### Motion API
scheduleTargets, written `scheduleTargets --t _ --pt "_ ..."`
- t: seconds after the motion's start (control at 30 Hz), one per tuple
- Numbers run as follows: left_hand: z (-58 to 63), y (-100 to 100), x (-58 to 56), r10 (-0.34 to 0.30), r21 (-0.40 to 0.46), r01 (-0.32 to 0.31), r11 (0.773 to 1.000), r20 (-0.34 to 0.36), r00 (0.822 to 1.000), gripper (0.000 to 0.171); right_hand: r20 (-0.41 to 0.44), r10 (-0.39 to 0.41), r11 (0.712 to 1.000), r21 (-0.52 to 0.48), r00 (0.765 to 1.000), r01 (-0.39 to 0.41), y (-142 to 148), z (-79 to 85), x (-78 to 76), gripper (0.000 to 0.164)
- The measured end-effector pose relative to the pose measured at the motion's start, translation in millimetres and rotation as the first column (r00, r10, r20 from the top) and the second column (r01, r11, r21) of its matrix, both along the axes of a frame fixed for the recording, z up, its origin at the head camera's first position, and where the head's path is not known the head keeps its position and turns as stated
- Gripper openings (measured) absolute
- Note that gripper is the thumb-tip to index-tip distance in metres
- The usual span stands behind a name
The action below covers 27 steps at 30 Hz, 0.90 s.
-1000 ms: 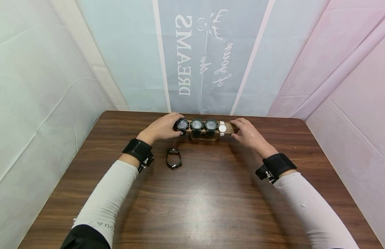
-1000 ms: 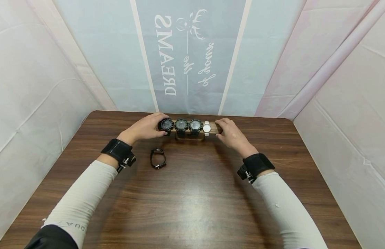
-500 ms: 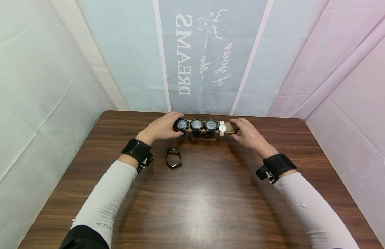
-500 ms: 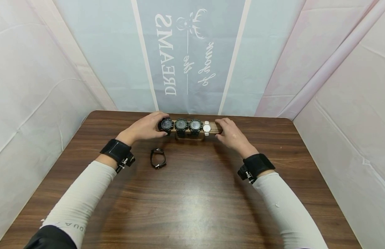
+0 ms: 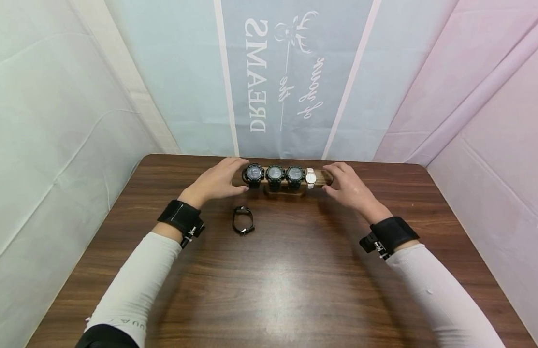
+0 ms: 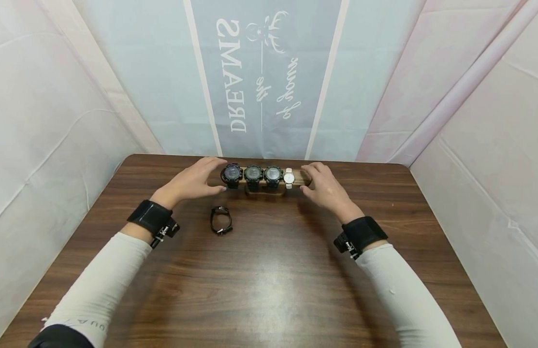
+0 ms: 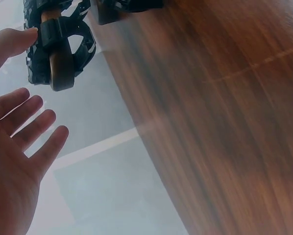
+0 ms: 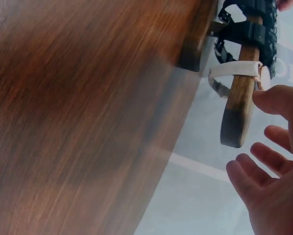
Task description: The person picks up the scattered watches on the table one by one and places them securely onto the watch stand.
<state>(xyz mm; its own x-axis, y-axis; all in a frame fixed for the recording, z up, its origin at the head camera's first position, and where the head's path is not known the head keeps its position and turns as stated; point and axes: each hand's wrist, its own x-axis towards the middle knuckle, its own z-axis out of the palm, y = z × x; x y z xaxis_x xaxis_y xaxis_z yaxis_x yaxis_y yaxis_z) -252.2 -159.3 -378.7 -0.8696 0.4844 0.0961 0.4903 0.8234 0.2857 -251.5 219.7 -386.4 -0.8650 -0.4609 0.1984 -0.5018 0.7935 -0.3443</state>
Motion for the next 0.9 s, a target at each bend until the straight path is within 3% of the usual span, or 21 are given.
scheduleTargets --t 0.27,0.5,0.9 --pt "0.1 -15 12.7 0.022 0.001 -0.023 1.0 0.006 1.0 0.075 -0.111 0.023 0.998 -0.053 0.994 -0.029 -7 6.0 11.4 0.048" --pt "-5.5 -25 24.2 0.025 0.027 -0.026 0.999 0.021 0.999 0.068 -0.13 0.036 0.997 -0.062 0.991 -0.045 -15 10.7 22.4 0.045" --pt "-18.6 -29 45.7 0.012 0.017 -0.015 1.0 0.154 0.988 0.055 -0.172 0.101 0.991 -0.074 0.98 -0.115 -27 7.3 37.5 0.045"
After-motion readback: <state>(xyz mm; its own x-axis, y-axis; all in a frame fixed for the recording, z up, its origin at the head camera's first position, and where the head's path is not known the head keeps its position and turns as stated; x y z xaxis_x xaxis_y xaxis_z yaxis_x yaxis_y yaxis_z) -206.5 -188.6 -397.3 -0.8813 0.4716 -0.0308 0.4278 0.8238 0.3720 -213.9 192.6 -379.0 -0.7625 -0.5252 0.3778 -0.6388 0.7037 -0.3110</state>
